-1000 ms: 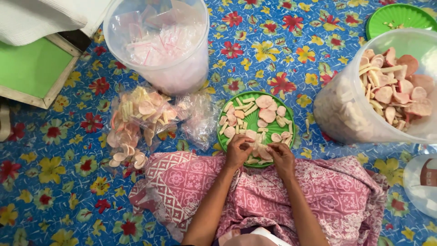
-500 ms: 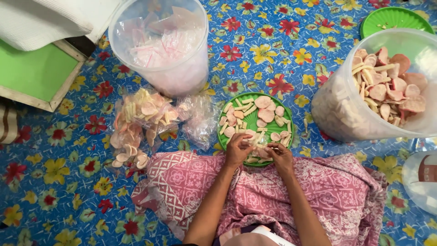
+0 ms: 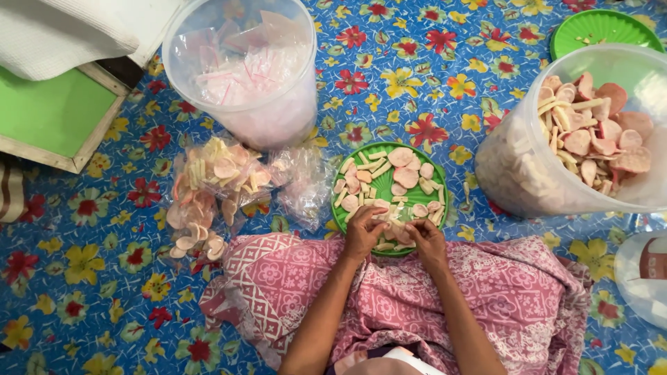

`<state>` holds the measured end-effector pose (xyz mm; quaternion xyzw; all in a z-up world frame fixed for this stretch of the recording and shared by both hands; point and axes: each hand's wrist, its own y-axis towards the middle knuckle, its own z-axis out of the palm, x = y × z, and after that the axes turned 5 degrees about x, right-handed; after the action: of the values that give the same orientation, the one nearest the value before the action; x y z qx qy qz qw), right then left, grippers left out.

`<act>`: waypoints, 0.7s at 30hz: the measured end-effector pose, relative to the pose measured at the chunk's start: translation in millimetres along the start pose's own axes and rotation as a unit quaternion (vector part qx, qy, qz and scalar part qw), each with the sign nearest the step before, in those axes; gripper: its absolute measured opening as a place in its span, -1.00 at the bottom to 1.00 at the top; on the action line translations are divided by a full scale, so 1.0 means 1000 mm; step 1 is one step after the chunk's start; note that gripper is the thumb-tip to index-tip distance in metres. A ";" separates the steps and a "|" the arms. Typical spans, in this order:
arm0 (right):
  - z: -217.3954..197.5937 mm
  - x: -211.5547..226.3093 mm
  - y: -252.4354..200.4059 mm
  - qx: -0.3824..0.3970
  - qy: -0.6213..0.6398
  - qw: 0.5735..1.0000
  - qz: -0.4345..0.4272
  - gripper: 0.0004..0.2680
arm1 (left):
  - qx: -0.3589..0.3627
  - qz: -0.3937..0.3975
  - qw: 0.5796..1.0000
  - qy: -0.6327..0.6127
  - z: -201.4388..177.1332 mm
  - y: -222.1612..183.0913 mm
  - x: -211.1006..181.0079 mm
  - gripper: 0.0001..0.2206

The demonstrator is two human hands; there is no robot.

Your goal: Sorting and arranging crackers on a green plate while sitting on the floor.

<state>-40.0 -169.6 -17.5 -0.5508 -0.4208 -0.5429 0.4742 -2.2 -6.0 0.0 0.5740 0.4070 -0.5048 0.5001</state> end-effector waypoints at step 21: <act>0.008 0.019 0.003 0.036 0.058 0.997 0.038 -0.79 | 0.001 -0.143 0.989 -0.050 -0.004 0.002 0.027 -0.63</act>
<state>-34.2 -163.6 1.1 -0.5165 -0.3903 -0.5399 0.5379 4.9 -3.1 -26.7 0.4845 0.4587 -0.5994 0.4422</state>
